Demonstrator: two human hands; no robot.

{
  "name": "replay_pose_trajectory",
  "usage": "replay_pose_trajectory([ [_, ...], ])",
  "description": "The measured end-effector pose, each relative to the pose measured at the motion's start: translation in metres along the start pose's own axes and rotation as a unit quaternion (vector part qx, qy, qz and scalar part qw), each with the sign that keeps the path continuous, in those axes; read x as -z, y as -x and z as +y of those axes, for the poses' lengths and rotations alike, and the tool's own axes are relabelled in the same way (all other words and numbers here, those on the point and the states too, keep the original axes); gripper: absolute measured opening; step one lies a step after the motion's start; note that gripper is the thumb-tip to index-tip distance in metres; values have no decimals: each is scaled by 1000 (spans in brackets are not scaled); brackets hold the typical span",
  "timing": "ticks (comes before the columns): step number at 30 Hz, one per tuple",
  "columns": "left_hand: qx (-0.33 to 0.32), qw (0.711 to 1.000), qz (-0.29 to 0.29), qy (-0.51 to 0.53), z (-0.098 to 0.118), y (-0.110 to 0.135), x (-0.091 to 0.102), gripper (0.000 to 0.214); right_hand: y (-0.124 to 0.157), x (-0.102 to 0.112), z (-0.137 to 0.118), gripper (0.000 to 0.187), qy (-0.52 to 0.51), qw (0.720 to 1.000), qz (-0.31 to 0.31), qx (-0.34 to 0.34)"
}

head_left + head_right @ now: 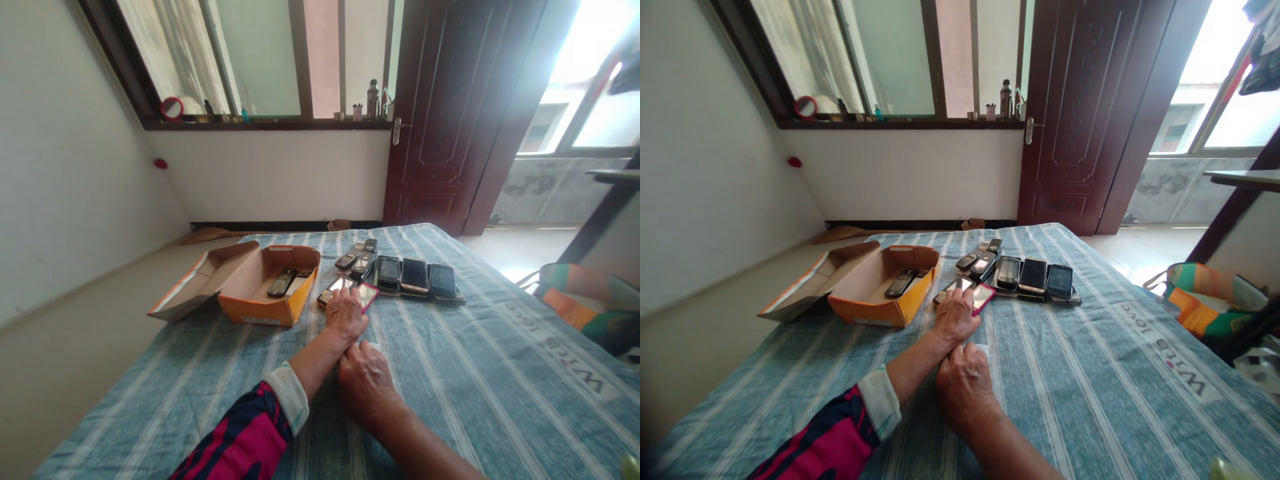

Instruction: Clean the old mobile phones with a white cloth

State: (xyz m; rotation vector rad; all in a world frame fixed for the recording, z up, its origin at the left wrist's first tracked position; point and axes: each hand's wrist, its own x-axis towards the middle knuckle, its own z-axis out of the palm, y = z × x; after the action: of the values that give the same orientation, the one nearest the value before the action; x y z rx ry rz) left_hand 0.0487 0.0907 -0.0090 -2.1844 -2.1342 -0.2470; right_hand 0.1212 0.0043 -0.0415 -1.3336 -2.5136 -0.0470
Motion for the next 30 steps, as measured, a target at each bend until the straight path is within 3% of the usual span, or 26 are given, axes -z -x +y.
replay_pose_trajectory([
  [11,-44,997,65,17,-13,15,3,35,2,1,1,20,0,999,-30,-17],
  [16,-37,993,113,13,-35,16,28,24,4,3,2,21,-1,999,-41,-22],
  [20,34,991,130,-5,-71,-3,55,22,5,3,3,21,-7,999,-41,-26],
  [26,175,983,50,-27,-136,-31,76,24,9,-1,4,21,-7,999,-24,-25],
  [30,225,973,-35,-37,-162,-40,77,30,10,-6,4,22,-10,1000,-9,-27],
])
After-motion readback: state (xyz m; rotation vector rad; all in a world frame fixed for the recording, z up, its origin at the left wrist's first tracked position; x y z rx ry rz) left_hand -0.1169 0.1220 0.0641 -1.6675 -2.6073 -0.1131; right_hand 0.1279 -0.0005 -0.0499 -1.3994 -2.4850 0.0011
